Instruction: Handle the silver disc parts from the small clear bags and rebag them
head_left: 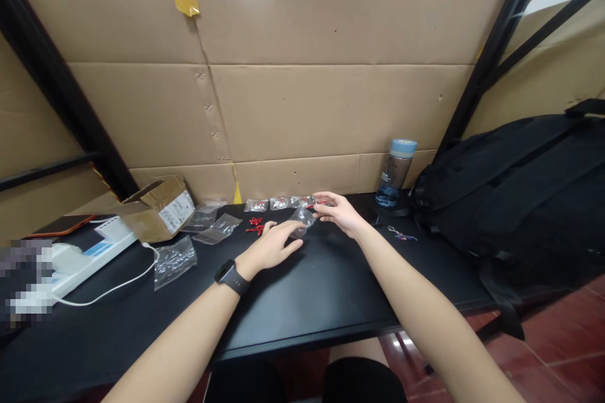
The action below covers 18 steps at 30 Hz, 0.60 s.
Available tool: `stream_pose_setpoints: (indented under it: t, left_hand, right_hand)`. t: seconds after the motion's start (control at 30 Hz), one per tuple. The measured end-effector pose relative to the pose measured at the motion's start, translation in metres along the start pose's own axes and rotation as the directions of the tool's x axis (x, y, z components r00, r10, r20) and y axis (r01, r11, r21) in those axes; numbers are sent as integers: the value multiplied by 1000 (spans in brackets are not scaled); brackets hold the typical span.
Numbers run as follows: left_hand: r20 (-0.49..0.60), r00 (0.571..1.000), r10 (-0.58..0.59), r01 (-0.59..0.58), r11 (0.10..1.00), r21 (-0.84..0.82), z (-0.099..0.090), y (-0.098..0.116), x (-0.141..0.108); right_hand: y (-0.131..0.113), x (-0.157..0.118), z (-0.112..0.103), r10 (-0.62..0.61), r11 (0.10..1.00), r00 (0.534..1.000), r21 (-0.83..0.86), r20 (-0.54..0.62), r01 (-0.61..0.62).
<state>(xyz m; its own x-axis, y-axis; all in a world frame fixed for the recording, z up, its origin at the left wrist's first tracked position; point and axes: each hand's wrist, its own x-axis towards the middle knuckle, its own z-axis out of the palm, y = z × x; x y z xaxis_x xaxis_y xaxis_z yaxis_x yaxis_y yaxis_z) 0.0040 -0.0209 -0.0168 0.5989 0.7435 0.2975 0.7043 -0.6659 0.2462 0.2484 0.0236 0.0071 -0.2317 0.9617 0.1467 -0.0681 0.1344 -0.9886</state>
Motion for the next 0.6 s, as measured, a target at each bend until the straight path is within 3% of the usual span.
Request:
stream_pose_setpoints:
  t: [0.1, 0.23, 0.4, 0.5, 0.6]
  left_hand:
    - [-34, 999, -38, 38, 999, 27, 1, 7, 2]
    - [44, 998, -49, 46, 996, 72, 1, 8, -2]
    - [62, 997, -42, 37, 995, 93, -6, 13, -4]
    - [23, 1000, -11, 9, 996, 91, -6, 12, -3]
    - [-1, 997, -78, 77, 983, 168, -1, 5, -3]
  right_hand:
    - [1, 1, -1, -13, 1000, 1000, -11, -20, 13]
    - [0, 1, -1, -26, 999, 999, -31, -38, 25]
    - [-1, 1, -2, -37, 996, 999, -86, -23, 35]
    - [1, 2, -3, -87, 977, 996, -196, -6, 84]
    - [5, 3, -4, -171, 915, 983, -360, 66, 183]
